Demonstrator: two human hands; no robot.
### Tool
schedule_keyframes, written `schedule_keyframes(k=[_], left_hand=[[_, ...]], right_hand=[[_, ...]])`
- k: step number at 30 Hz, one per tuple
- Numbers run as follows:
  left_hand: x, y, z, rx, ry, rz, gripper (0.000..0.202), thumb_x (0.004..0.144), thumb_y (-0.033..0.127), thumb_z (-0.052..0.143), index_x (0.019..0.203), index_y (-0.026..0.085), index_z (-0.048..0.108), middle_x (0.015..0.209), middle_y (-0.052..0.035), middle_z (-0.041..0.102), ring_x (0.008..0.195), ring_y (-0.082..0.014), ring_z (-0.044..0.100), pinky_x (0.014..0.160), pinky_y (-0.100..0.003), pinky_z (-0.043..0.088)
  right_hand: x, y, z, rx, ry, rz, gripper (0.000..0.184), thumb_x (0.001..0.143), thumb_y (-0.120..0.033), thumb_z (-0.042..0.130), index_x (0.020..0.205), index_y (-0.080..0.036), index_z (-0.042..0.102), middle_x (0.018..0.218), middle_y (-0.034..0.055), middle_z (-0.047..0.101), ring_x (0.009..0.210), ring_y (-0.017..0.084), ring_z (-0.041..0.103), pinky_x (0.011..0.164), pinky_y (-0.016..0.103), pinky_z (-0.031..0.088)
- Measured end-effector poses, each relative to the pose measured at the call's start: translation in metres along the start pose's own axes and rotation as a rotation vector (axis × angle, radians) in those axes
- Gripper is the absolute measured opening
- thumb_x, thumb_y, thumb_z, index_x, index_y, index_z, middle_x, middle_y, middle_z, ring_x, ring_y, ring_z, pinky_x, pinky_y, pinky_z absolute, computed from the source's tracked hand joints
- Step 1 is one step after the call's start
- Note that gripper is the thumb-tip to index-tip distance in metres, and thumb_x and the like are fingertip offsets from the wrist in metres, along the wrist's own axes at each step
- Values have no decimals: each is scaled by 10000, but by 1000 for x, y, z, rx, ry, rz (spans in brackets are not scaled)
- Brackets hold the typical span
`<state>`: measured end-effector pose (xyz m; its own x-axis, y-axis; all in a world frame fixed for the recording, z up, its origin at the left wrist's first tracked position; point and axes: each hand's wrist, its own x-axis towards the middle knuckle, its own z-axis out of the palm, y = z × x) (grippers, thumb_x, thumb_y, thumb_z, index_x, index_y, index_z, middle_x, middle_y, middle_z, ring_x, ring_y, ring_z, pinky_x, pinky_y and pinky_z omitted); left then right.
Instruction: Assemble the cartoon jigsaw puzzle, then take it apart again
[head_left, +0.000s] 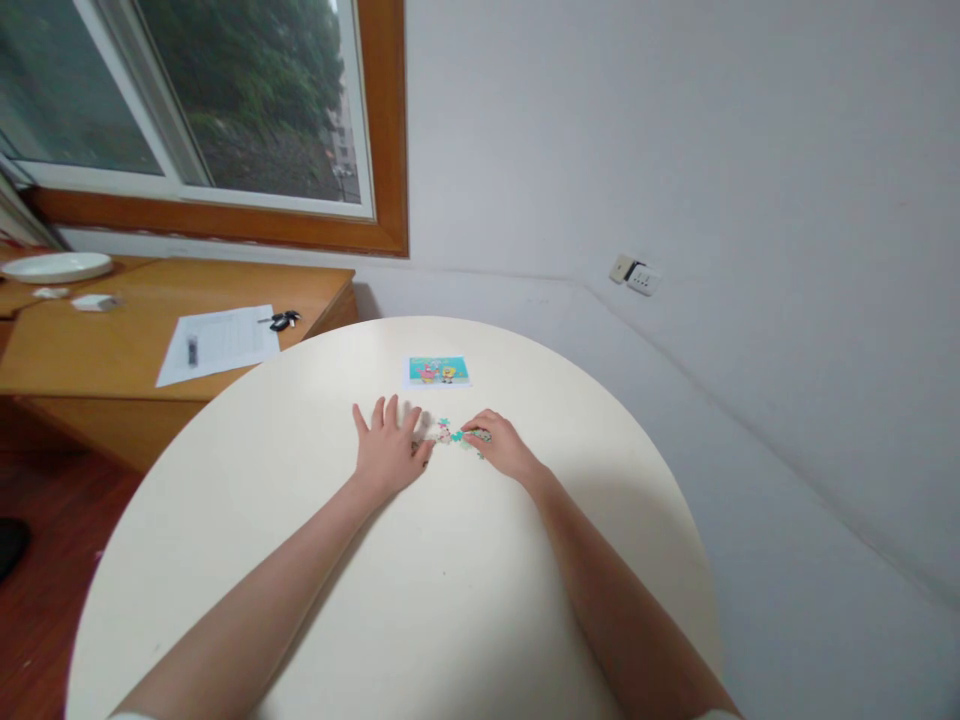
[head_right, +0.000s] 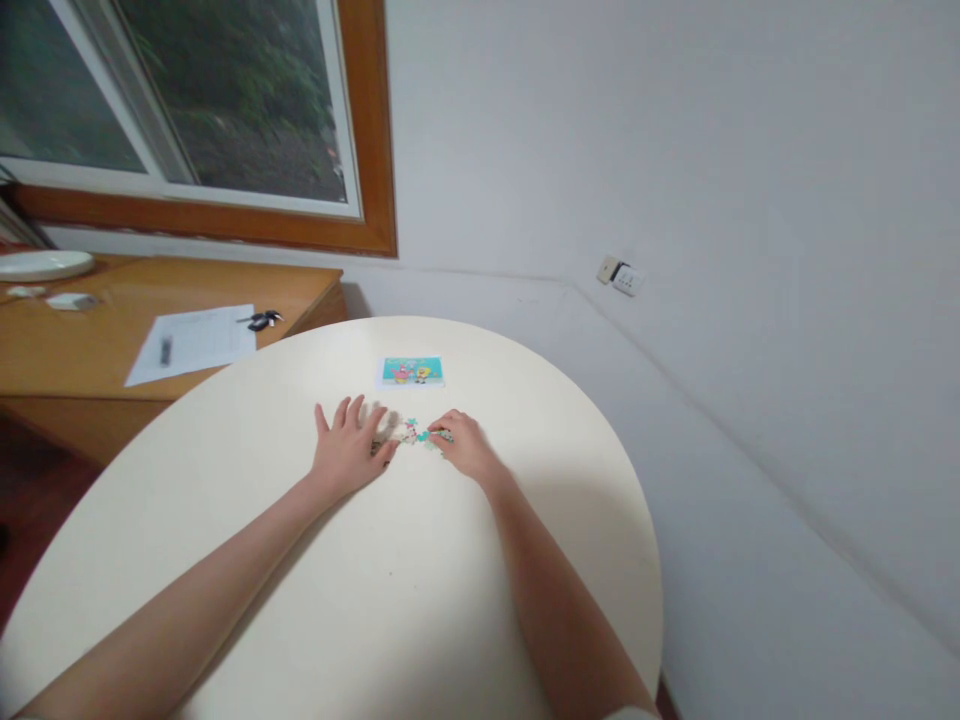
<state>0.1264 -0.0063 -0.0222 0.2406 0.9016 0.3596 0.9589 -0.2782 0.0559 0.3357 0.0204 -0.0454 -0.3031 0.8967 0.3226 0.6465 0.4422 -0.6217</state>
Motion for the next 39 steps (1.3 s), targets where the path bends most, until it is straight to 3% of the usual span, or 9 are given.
schedule_keyframes(k=[3, 5, 11, 18, 21, 25, 30, 34, 39], left_hand=[[1, -5, 5, -4, -84, -118, 595, 834, 560, 384, 1314, 214, 451, 1385, -211, 384, 1296, -424, 281, 985, -692, 98], [2, -9, 8, -44, -155, -116, 570, 867, 542, 323, 1324, 220, 433, 1367, -208, 403, 1294, -397, 301, 982, -679, 140], [5, -18, 15, -222, -169, 94, 448, 911, 422, 306, 1254, 187, 472, 1317, -165, 464, 1275, -296, 359, 1039, -571, 215], [8, -17, 17, -526, -95, 274, 263, 838, 243, 455, 1027, 144, 609, 1069, -130, 613, 1028, -231, 543, 908, -378, 439], [9, -15, 14, -589, -90, 263, 242, 820, 188, 445, 960, 157, 640, 930, -97, 651, 891, -208, 582, 817, -347, 475], [11, -14, 12, -603, -68, 199, 251, 819, 178, 424, 924, 144, 649, 860, -90, 662, 809, -199, 603, 758, -335, 489], [11, -11, 12, -482, -95, 232, 350, 842, 251, 439, 1135, 136, 591, 1192, -140, 604, 1111, -255, 538, 972, -450, 386], [9, -8, 11, -395, -175, 259, 377, 858, 266, 420, 1195, 173, 563, 1274, -113, 564, 1209, -272, 468, 1026, -545, 282], [11, -9, 11, -459, -118, 303, 268, 833, 207, 461, 1032, 210, 641, 1111, -83, 654, 1060, -221, 565, 968, -440, 362]], right_hand=[[-1, 4, 2, 70, 46, 1, 129, 798, -178, 555, 838, -190, 677, 849, 44, 631, 802, 146, 588, 745, 276, 450], [-1, 7, 4, 117, 102, 22, 157, 807, -195, 519, 848, -191, 670, 844, 40, 639, 774, 142, 589, 727, 274, 454], [5, 13, 11, 323, 282, 170, 198, 786, -273, 499, 880, -193, 653, 796, 23, 645, 674, 129, 579, 670, 271, 472], [10, -4, 27, 597, 203, 197, 249, 781, -294, 511, 996, -204, 598, 798, 20, 632, 726, 138, 622, 654, 259, 506], [8, -14, 24, 494, 187, 167, 231, 828, -282, 465, 995, -206, 606, 871, 40, 664, 802, 148, 629, 733, 285, 507], [3, -25, 16, 103, 177, 35, 224, 855, -239, 454, 964, -207, 647, 1024, 75, 666, 985, 180, 590, 903, 351, 435], [-2, -35, 19, -213, -9, -70, 345, 884, -222, 438, 1211, -202, 547, 1337, 119, 505, 1269, 243, 408, 1032, 486, 254], [-2, -38, 21, -278, -96, -98, 323, 914, -213, 389, 1184, -232, 565, 1269, 100, 569, 1198, 216, 479, 1008, 473, 247], [2, -38, 19, -244, -59, -34, 226, 878, -199, 478, 1028, -232, 644, 1092, 78, 647, 1041, 204, 556, 900, 400, 325]])
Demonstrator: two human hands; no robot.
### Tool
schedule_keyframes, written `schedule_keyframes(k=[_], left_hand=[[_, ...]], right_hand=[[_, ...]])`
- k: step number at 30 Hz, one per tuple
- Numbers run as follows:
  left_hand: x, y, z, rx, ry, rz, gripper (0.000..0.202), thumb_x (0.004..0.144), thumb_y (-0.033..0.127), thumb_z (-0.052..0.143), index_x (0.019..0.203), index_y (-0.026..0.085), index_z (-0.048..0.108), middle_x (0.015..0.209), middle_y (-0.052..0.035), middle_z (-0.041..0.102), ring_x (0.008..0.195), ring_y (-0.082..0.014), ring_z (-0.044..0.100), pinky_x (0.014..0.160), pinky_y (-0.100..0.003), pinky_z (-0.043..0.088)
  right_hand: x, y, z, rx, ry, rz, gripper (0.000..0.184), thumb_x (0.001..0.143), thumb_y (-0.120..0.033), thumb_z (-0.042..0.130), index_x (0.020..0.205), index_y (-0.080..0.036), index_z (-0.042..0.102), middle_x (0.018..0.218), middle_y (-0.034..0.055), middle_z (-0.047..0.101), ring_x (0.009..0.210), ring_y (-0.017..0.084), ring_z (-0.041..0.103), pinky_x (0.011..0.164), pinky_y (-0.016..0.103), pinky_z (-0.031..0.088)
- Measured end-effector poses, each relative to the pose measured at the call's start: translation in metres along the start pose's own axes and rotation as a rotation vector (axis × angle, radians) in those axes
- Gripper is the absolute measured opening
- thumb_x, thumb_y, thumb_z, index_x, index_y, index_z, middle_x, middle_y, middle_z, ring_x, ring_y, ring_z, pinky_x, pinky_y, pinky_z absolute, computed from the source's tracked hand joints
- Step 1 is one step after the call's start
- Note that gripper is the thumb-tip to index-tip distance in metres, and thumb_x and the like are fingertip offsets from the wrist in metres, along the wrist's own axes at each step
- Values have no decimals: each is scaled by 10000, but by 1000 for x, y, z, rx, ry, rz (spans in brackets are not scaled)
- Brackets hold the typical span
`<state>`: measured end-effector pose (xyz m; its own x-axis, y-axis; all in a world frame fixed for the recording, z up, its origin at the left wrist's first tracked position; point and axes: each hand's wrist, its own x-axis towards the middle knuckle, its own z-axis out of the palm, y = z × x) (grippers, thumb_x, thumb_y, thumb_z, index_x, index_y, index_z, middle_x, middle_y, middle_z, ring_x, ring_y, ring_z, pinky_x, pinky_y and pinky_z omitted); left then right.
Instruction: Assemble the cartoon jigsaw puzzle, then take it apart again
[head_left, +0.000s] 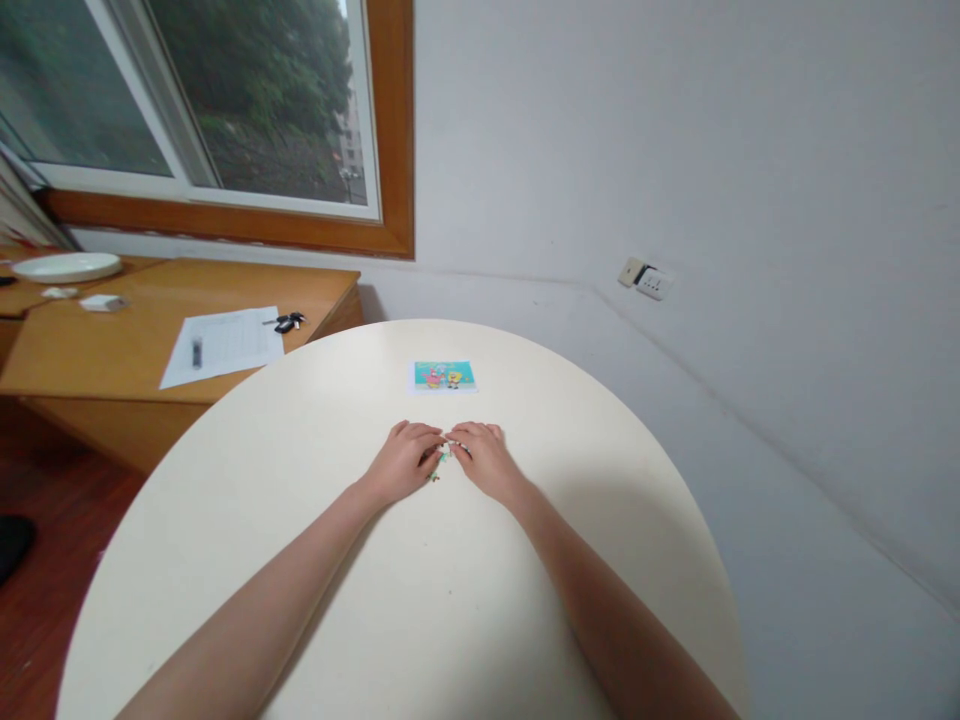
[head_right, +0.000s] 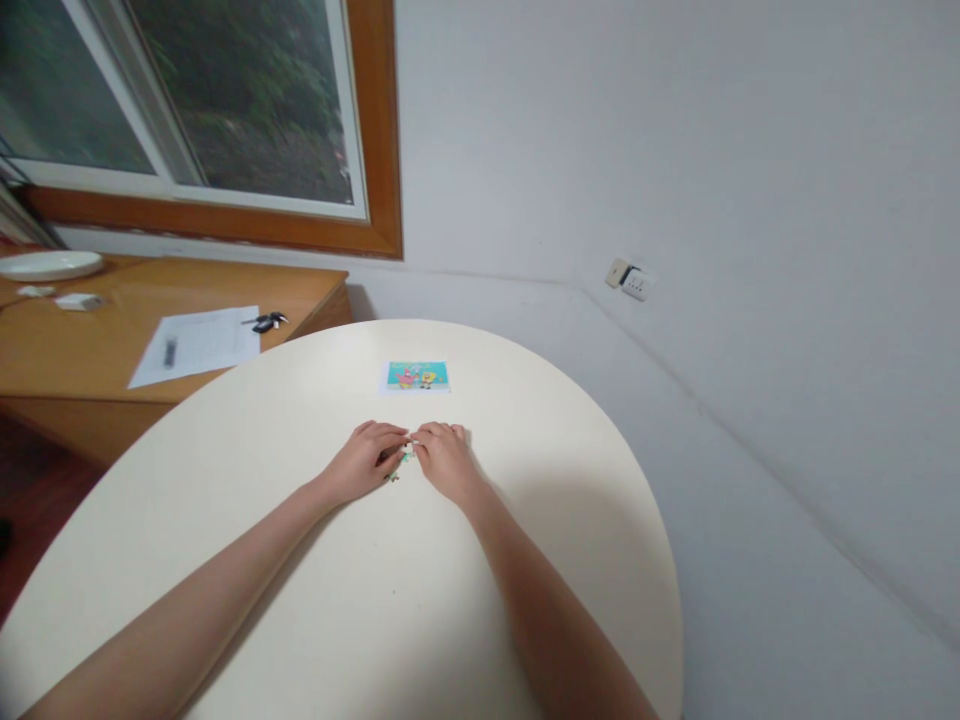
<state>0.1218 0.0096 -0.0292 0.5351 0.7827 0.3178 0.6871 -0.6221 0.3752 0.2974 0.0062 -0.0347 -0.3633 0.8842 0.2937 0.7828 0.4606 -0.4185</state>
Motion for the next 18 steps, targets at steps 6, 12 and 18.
schedule_keyframes(k=[6, 12, 18], left_hand=[[1, -4, 1, -121, 65, 50, 251, 789, 130, 512, 993, 202, 638, 1012, -68, 648, 956, -198, 582, 882, -366, 429], [-1, -1, 2, -306, 94, 76, 283, 774, 67, 461, 965, 185, 634, 966, -66, 572, 845, -150, 574, 751, -267, 474], [-1, 1, 2, -370, 147, 0, 217, 794, 107, 444, 901, 164, 625, 867, -53, 587, 766, -140, 569, 684, -250, 475]], right_hand=[[0, 4, 7, 60, 57, 80, 298, 830, -202, 549, 1124, -236, 586, 1094, 78, 623, 1043, 215, 532, 893, 385, 339], [-1, 4, 7, 42, 70, 73, 216, 821, -207, 562, 1032, -237, 595, 1047, 62, 633, 1025, 214, 533, 873, 380, 339], [0, 2, 4, 191, 92, 70, 72, 820, -194, 562, 838, -223, 626, 820, 13, 691, 788, 166, 615, 792, 319, 400]])
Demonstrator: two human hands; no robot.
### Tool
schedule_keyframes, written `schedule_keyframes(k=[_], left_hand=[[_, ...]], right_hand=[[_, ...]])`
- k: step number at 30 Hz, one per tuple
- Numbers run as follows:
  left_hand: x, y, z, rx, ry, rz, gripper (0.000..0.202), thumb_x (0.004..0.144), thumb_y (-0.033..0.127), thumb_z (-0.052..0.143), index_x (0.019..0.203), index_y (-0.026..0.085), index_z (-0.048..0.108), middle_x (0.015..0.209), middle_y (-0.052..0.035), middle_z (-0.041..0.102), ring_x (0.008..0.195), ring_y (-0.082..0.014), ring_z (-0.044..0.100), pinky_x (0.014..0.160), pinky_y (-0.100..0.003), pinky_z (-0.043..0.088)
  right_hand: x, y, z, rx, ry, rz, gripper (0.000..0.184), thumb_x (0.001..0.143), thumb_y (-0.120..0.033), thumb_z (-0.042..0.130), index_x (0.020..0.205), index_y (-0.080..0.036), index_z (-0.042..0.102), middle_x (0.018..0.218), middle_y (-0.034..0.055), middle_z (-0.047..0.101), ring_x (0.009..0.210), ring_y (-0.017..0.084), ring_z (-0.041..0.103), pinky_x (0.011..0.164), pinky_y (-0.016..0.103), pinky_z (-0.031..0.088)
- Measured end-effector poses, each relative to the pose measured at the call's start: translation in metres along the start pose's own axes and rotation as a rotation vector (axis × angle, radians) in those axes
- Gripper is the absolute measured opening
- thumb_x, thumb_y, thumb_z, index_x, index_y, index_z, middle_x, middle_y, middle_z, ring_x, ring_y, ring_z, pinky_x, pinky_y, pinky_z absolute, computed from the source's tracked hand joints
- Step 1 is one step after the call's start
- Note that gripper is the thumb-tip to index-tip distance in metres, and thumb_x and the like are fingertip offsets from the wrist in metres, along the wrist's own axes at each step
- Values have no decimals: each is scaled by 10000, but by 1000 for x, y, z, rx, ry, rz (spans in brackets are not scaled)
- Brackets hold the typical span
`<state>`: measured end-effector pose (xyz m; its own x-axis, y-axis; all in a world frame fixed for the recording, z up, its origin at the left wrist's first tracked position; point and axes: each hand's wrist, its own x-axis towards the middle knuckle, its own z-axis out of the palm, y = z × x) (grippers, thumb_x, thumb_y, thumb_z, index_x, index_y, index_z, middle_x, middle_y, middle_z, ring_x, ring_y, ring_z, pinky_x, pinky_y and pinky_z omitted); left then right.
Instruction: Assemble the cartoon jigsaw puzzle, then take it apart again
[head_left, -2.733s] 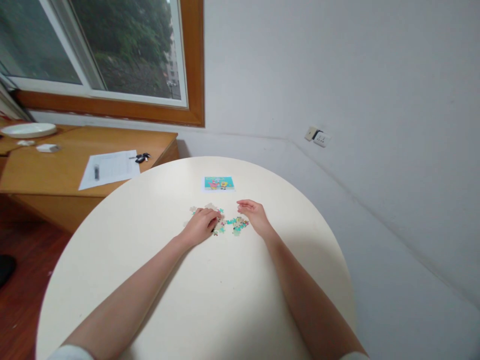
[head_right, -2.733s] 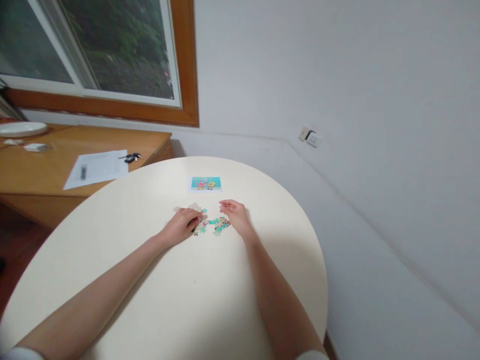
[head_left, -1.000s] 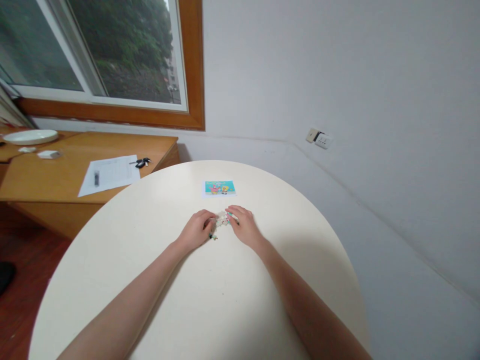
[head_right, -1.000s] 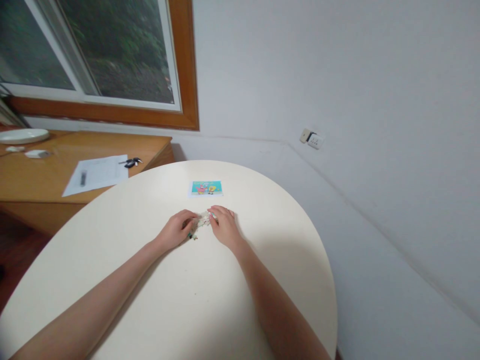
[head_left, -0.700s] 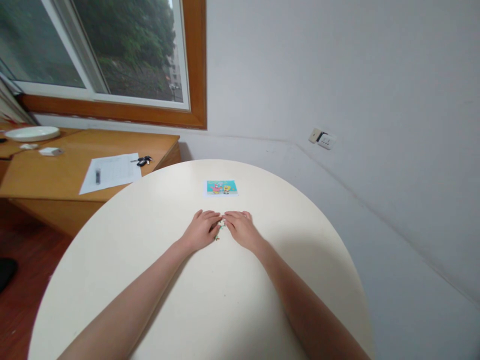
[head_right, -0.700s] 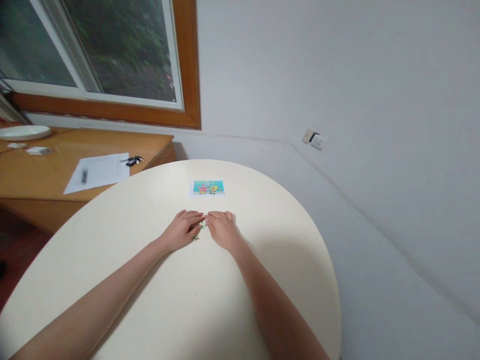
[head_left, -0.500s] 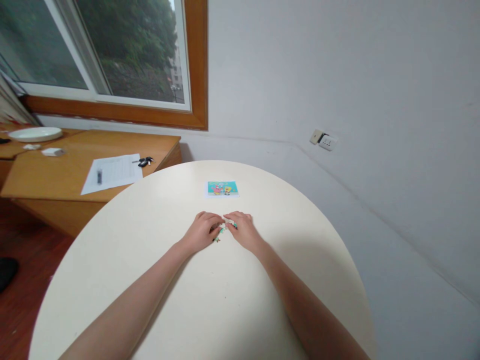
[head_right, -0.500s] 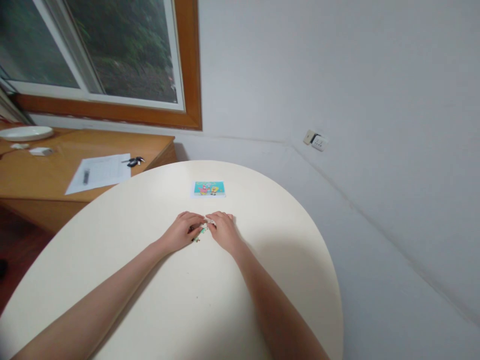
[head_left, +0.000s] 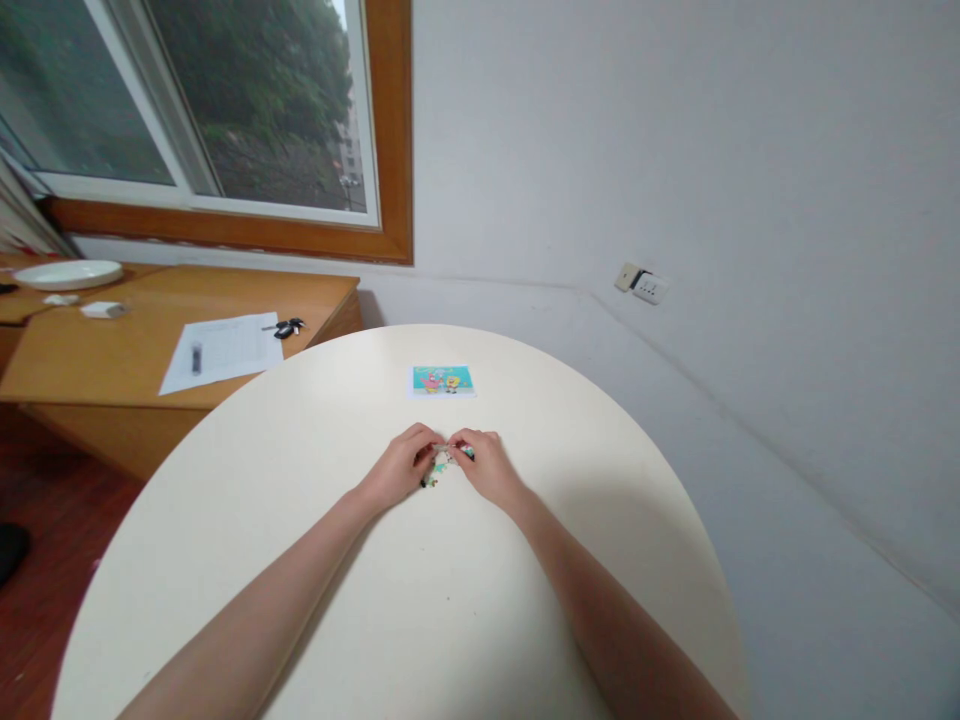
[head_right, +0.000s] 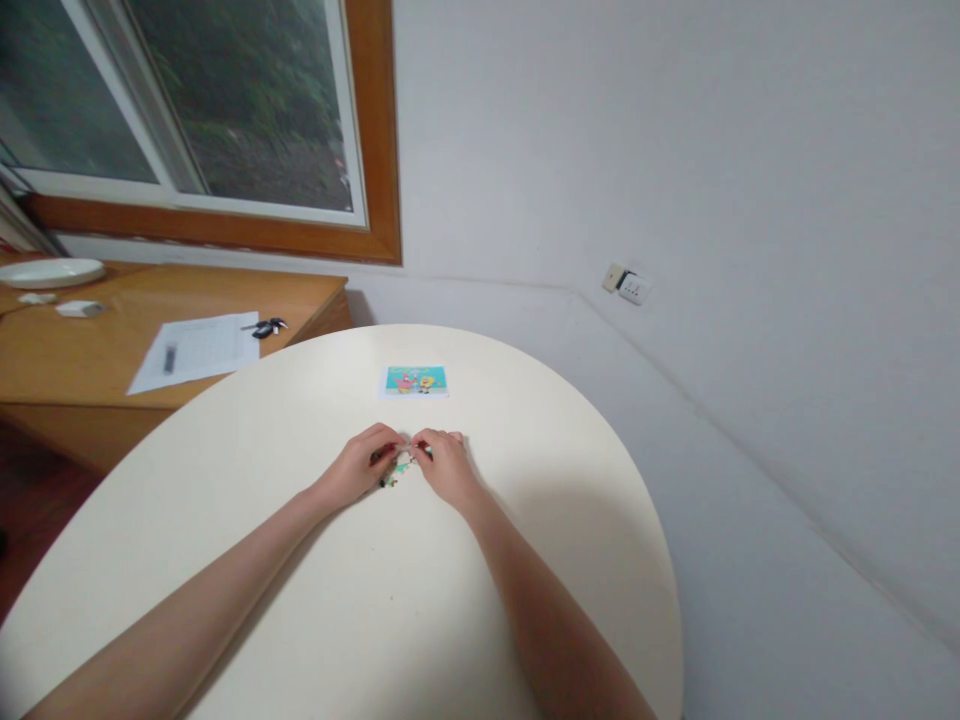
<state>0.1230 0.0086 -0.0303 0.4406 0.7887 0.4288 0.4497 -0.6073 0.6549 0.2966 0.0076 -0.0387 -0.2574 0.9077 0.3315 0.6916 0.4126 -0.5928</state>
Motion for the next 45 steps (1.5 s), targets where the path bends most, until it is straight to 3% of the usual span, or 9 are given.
schedule_keyframes(k=[7, 14, 24, 29, 34, 45], left_hand=[[1, 1, -1, 73, 7, -101, 188, 817, 204, 489, 911, 156, 644, 810, -52, 656, 697, -147, 589, 655, -267, 476], [1, 3, -2, 69, 25, -110, 181, 817, 186, 483, 868, 155, 654, 781, -47, 673, 700, -154, 602, 654, -265, 471], [1, 3, 3, -123, 74, -165, 168, 800, 232, 507, 812, 142, 648, 722, -43, 639, 649, -142, 569, 604, -258, 455], [3, 4, 4, -249, 62, -229, 204, 788, 272, 513, 820, 119, 643, 671, -39, 611, 600, -128, 538, 552, -241, 424], [4, 6, 2, -348, 40, -253, 231, 769, 320, 535, 793, 115, 638, 619, -22, 587, 554, -114, 504, 526, -227, 391], [5, 3, 4, -391, 68, -279, 226, 748, 332, 558, 779, 120, 630, 615, -10, 566, 561, -111, 488, 534, -223, 381]], right_hand=[[-1, -5, -4, 207, 42, 56, 91, 796, -203, 555, 794, -230, 642, 708, -8, 680, 656, 143, 615, 663, 260, 465], [0, -8, -4, 303, 82, 81, 84, 771, -212, 555, 770, -223, 638, 729, -1, 673, 684, 146, 606, 679, 268, 471], [1, -1, 1, 465, 52, 87, 92, 758, -259, 527, 771, -197, 593, 674, -10, 610, 627, 128, 550, 614, 250, 441], [1, -2, 2, 471, 89, 102, 101, 755, -267, 534, 777, -200, 606, 694, -5, 626, 633, 123, 553, 609, 246, 446], [4, 3, 6, 625, 57, 123, 117, 731, -293, 574, 761, -185, 604, 649, -6, 614, 604, 126, 560, 590, 252, 452], [-3, -12, -1, 299, 183, 35, 104, 783, -220, 535, 795, -201, 637, 775, 33, 657, 723, 148, 590, 689, 280, 461]])
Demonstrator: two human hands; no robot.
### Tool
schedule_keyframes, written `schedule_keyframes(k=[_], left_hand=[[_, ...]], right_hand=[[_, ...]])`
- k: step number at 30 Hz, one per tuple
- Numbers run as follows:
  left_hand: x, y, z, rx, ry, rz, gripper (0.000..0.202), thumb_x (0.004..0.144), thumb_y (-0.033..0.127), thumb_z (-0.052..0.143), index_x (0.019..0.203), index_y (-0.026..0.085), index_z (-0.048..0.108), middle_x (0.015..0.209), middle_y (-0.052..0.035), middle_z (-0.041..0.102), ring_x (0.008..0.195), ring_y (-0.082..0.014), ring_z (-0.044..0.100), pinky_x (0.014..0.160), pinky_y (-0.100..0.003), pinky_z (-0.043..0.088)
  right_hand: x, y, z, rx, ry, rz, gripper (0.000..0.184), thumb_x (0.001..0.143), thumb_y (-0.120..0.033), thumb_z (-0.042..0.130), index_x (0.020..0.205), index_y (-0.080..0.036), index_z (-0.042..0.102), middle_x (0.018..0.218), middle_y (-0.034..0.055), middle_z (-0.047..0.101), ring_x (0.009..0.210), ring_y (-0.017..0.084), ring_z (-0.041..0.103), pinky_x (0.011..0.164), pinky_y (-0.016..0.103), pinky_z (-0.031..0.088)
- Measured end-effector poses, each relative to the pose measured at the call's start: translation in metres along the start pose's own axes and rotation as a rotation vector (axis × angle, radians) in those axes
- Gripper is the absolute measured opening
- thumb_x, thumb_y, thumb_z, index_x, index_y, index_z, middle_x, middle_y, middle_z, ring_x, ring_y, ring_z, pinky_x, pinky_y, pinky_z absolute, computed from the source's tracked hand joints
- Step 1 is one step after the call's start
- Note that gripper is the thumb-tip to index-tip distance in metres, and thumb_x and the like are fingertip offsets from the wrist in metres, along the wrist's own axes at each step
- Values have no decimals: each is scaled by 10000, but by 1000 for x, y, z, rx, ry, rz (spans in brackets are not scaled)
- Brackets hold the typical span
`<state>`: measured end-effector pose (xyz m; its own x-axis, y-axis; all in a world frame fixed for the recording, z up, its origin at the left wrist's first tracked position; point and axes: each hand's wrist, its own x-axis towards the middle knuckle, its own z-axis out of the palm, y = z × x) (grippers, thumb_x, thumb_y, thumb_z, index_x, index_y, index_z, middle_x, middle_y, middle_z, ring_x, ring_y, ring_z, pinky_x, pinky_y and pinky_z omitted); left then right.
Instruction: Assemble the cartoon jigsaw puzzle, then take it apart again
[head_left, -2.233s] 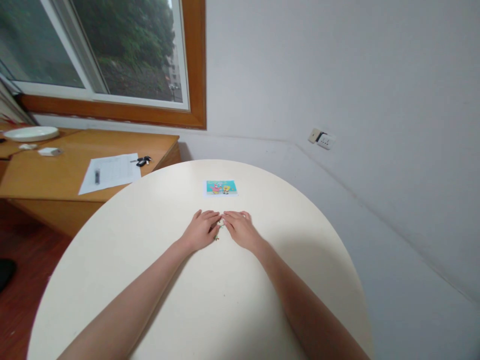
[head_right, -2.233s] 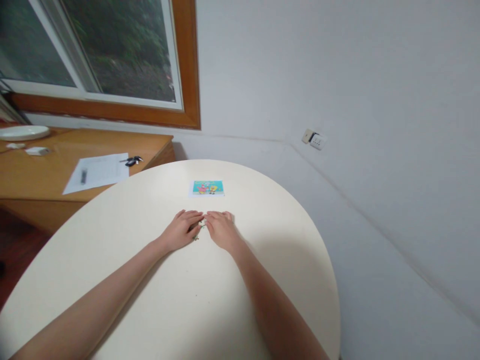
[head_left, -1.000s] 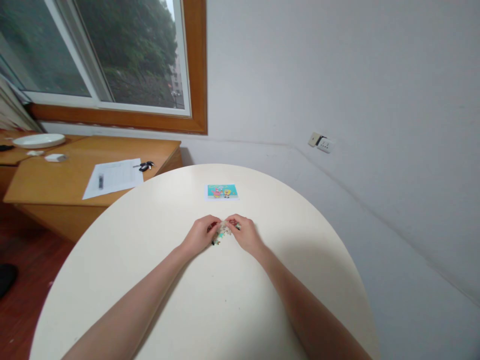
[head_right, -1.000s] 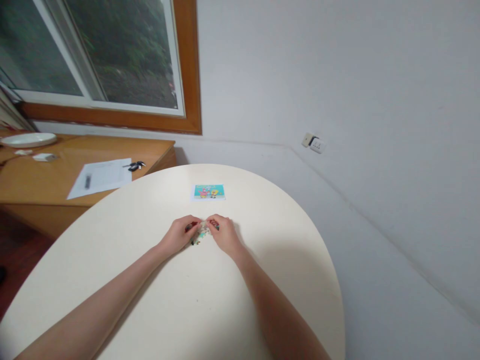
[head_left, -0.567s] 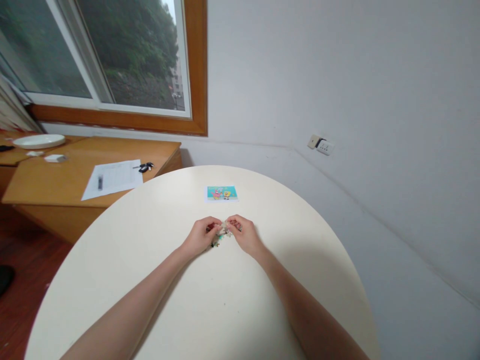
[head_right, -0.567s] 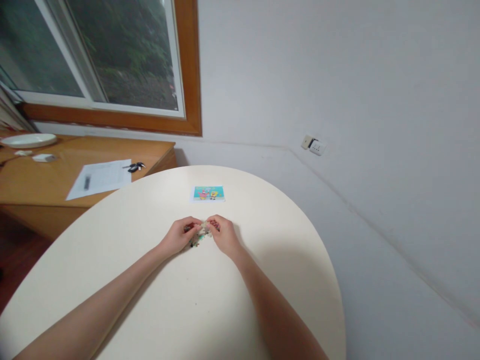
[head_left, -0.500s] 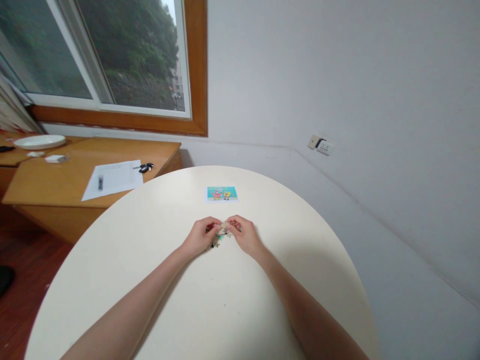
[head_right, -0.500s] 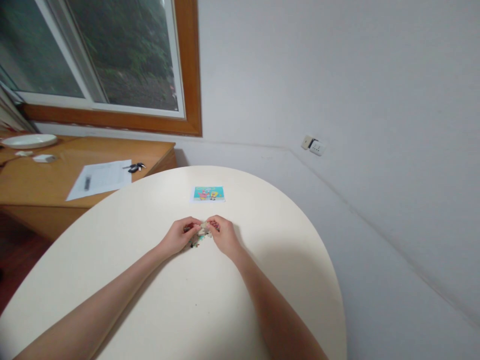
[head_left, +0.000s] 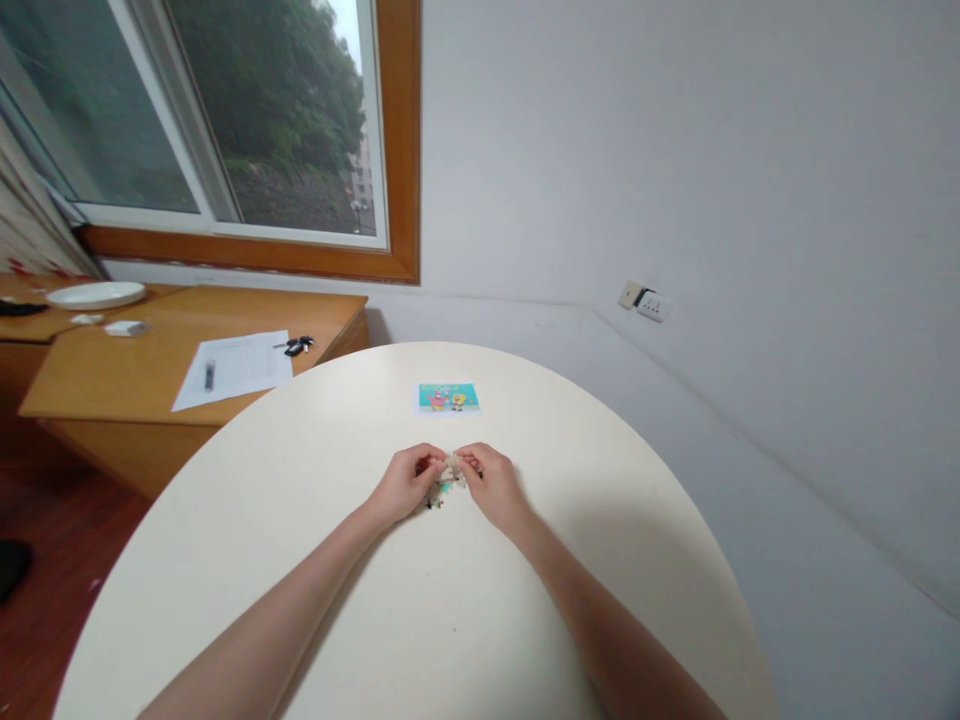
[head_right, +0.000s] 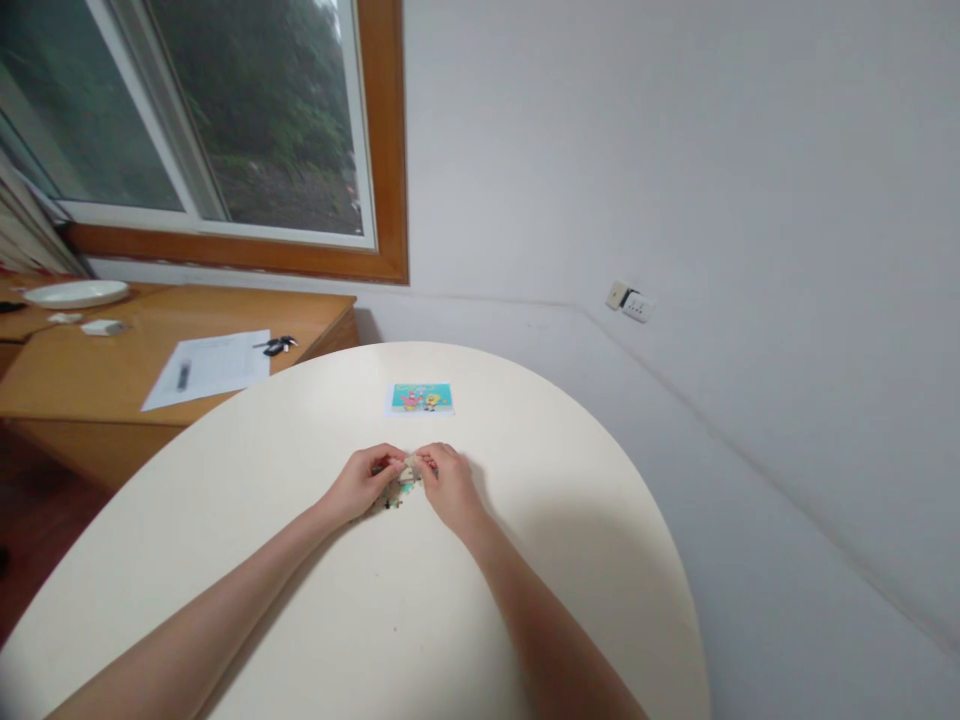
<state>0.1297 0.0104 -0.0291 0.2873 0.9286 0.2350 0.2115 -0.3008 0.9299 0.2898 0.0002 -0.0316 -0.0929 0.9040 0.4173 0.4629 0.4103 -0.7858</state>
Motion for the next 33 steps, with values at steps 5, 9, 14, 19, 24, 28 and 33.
schedule_keyframes(k=[5, 9, 14, 19, 24, 28, 33], left_hand=[[-1, 1, -1, 0, -13, 17, 221, 761, 326, 542, 782, 120, 622, 612, -5, 551, 560, -108, 476, 527, -221, 376], [-1, 0, -1, 16, 1, 28, 205, 754, 323, 557, 763, 130, 627, 613, -6, 563, 569, -113, 492, 548, -230, 390], [-1, -1, 1, 53, 71, 45, 177, 764, 278, 543, 763, 130, 641, 627, -14, 586, 576, -114, 504, 562, -235, 403], [-1, 4, 5, 35, 114, 56, 146, 767, 254, 556, 747, 133, 635, 646, -26, 614, 589, -119, 529, 580, -240, 424], [-3, 8, 7, 34, 118, 75, 144, 763, 265, 569, 715, 143, 628, 655, -24, 616, 610, -122, 535, 594, -240, 423], [-3, 8, 7, 31, 124, 82, 151, 759, 271, 579, 708, 142, 637, 680, -33, 625, 637, -129, 542, 612, -248, 421], [-2, 7, 7, 2, 127, 57, 166, 752, 282, 581, 689, 142, 644, 679, -38, 623, 628, -137, 543, 606, -262, 419]], right_hand=[[3, 12, 6, 249, -52, 141, 110, 752, -274, 572, 784, -183, 627, 678, 14, 645, 615, 138, 582, 589, 259, 468], [3, 14, 4, 221, -89, 114, 134, 774, -269, 552, 826, -185, 644, 723, 20, 659, 629, 137, 576, 597, 265, 463], [1, 3, -2, -95, -64, -117, 164, 831, -229, 510, 835, -208, 673, 848, 50, 659, 851, 174, 570, 782, 329, 432], [-1, -2, 0, -244, -116, -130, 58, 795, -225, 597, 818, -213, 649, 908, 33, 655, 882, 178, 563, 799, 344, 384], [1, -1, 2, -266, -102, -118, 96, 780, -148, 609, 697, -195, 604, 859, 19, 659, 844, 164, 564, 780, 329, 361], [2, -1, 0, -235, -130, -124, 131, 795, -172, 607, 667, -199, 603, 867, 11, 657, 860, 158, 562, 785, 324, 353], [1, -2, -4, -254, -153, -129, 115, 804, -213, 609, 691, -210, 631, 874, 7, 651, 873, 156, 559, 787, 319, 350]])
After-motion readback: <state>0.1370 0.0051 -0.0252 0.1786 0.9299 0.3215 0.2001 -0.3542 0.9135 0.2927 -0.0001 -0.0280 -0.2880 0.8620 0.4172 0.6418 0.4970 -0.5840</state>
